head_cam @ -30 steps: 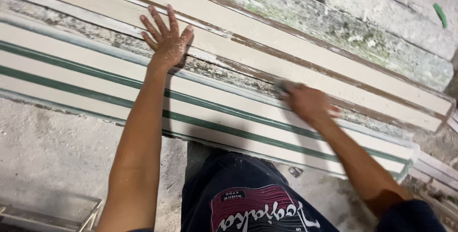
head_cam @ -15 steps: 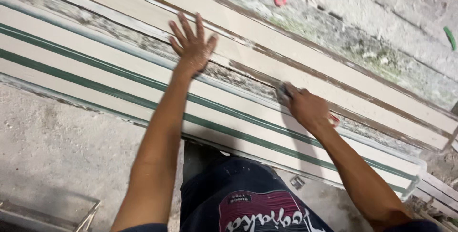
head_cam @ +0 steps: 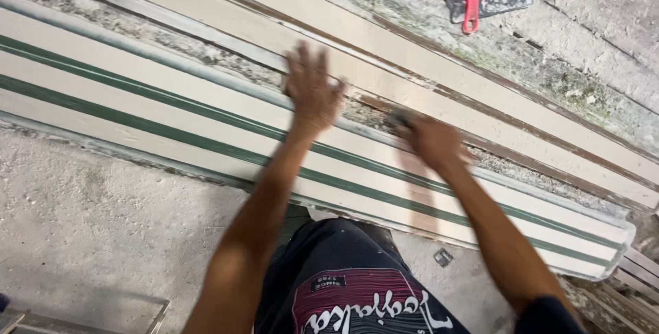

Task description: The person uses a small hand scraper to remove dried plaster residue from long grooved mold strips, running the tool along the grooves and along the edges, occasionally brushing debris away by hand and repositioning the strips to reach new sections.

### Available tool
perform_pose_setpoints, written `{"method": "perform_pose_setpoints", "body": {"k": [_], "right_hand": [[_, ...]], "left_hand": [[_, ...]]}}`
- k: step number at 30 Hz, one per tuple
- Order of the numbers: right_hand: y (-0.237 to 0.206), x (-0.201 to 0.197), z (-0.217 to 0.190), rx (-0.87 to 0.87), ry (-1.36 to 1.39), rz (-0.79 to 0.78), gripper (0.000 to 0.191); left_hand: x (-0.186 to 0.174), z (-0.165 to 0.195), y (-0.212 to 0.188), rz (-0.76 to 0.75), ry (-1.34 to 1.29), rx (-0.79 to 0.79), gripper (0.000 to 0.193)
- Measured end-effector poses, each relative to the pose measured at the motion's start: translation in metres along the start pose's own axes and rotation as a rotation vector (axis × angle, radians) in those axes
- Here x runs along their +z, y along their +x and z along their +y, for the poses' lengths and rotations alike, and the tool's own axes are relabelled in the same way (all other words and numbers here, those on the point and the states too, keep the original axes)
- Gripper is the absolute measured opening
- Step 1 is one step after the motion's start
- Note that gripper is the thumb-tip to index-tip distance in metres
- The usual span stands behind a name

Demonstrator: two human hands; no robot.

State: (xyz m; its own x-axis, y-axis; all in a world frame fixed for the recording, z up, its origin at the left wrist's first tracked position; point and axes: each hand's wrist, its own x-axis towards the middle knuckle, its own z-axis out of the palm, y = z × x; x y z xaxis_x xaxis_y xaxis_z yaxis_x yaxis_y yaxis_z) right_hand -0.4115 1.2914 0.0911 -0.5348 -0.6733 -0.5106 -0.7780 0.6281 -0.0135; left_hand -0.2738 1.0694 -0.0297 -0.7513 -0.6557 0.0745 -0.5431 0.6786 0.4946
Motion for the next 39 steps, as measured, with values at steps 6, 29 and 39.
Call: {"method": "perform_pose_setpoints", "body": {"k": [6,29,39], "right_hand": [[-0.003,-0.023,0.007,0.174,-0.031,-0.239,0.044],[0.099,-0.017,-0.128,-0.232,0.05,-0.004,0.033],[0.054,-0.059,-0.088,0.016,0.004,-0.229,0.042]], "left_hand": [[-0.054,-0.074,0.044,-0.299,-0.039,-0.243,0.097],[-0.08,-0.073,0.066,-0.514,-0.037,-0.336,0.092],[-0.097,-0.109,0.079,-0.435,-0.001,-0.386,0.097]]}}
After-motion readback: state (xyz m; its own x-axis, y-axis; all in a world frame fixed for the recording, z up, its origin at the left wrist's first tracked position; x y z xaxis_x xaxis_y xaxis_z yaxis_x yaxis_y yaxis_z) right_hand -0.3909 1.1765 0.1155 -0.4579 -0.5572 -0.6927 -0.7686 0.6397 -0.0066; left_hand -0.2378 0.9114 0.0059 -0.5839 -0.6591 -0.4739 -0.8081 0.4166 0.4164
